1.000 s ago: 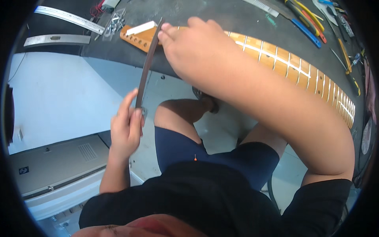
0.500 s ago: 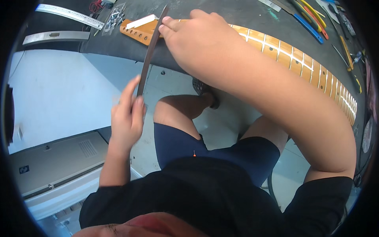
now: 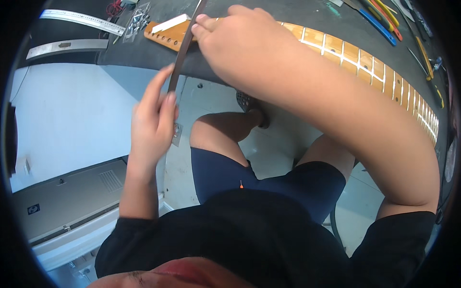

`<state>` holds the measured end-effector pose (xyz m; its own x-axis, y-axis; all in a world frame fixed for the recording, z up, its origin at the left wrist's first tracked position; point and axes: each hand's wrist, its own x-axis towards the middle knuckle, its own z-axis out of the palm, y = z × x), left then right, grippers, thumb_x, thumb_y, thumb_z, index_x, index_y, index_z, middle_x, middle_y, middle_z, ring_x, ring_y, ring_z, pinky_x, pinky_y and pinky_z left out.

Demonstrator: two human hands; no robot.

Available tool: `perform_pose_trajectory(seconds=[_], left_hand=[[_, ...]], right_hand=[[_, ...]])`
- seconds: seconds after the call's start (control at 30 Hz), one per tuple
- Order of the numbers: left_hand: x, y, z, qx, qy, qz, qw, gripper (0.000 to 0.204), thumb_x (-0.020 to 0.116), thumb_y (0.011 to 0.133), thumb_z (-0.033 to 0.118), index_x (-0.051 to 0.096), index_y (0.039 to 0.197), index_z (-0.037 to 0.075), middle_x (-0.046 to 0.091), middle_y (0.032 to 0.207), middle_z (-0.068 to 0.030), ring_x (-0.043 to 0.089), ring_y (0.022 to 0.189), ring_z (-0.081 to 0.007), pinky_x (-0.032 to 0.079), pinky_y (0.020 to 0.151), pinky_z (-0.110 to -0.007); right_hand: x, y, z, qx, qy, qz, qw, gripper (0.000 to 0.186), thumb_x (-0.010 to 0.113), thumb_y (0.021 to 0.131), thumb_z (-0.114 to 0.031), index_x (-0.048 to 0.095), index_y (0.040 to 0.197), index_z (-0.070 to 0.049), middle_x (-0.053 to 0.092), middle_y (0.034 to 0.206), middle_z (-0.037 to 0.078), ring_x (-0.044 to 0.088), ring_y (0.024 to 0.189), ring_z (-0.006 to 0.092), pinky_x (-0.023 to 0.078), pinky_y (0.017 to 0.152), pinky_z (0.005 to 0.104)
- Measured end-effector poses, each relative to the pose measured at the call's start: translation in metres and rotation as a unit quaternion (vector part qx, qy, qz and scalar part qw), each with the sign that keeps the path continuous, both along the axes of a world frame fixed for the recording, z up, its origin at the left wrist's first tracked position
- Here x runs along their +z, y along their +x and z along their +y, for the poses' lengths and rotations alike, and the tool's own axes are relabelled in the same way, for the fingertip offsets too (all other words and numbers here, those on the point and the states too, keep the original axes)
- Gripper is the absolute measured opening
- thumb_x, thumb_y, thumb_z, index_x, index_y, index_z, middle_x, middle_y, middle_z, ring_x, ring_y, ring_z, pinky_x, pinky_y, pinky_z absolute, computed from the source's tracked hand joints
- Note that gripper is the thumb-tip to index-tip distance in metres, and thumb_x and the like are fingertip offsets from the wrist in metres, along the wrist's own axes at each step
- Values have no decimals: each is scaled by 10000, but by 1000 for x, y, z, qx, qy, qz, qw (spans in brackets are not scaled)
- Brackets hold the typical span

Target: The person uses a ruler to measure a guitar neck, applies a piece of tape, and uses a file to smooth the end of the neck while holding the file with both hands.

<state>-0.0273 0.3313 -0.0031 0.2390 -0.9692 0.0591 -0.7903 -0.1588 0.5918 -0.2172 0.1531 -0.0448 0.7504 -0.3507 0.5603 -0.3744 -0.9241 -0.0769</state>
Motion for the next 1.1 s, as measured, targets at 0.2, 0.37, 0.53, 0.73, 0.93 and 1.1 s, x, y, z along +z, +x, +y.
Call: perform_pose_trajectory(seconds=[0.2, 0.37, 0.53, 0.73, 0.93, 1.1], left_hand=[[0, 5, 70, 18, 34, 27, 999, 492, 597, 1072, -44, 600, 1561, 12, 557, 706, -179, 584, 594, -198, 489, 615, -362], [6, -4, -9, 3, 17, 52, 998, 498, 600, 1068, -42, 594, 1563, 7, 552, 716, -185, 542, 600, -209, 493, 639, -346], [12, -4, 50, 4, 27, 19, 999, 512, 594, 1080, -32, 597, 1584, 56, 612, 720, -139, 611, 617, -221, 513, 649, -356], [12, -10, -11, 32, 56, 80, 995, 508, 600, 1072, -32, 605, 1573, 56, 611, 710, -126, 613, 617, -215, 507, 656, -347], [23, 4, 16, 0, 46, 34, 998, 483, 581, 1083, -27, 593, 1564, 15, 613, 727, -140, 621, 645, -219, 515, 672, -348], [20, -8, 14, 9, 42, 38, 998, 438, 603, 1095, 7, 602, 1532, 1, 621, 743, -168, 611, 641, -232, 510, 674, -368]], right_hand=[[-7, 6, 4, -3, 9, 13, 1000, 533, 640, 933, -62, 717, 1451, 40, 725, 1536, 138, 696, 959, 313, 606, 966, 393], [-4, -2, -2, -10, -4, -5, 1000, 535, 653, 934, -66, 715, 1455, 34, 715, 1552, 136, 696, 966, 309, 606, 980, 385], [-5, 1, 7, 0, 18, 25, 1000, 548, 658, 924, -63, 716, 1461, 30, 715, 1549, 139, 698, 971, 310, 604, 995, 384], [-12, -4, -11, 8, -18, -6, 1000, 531, 637, 946, -37, 707, 1466, 40, 708, 1556, 145, 691, 947, 322, 610, 979, 394], [1, 0, 1, 7, 14, 20, 1000, 526, 637, 943, -35, 712, 1457, 46, 707, 1556, 150, 701, 966, 324, 607, 995, 395], [-7, -8, -8, 7, -9, -2, 1000, 517, 627, 958, -36, 707, 1463, 43, 707, 1556, 150, 694, 953, 329, 607, 985, 397]])
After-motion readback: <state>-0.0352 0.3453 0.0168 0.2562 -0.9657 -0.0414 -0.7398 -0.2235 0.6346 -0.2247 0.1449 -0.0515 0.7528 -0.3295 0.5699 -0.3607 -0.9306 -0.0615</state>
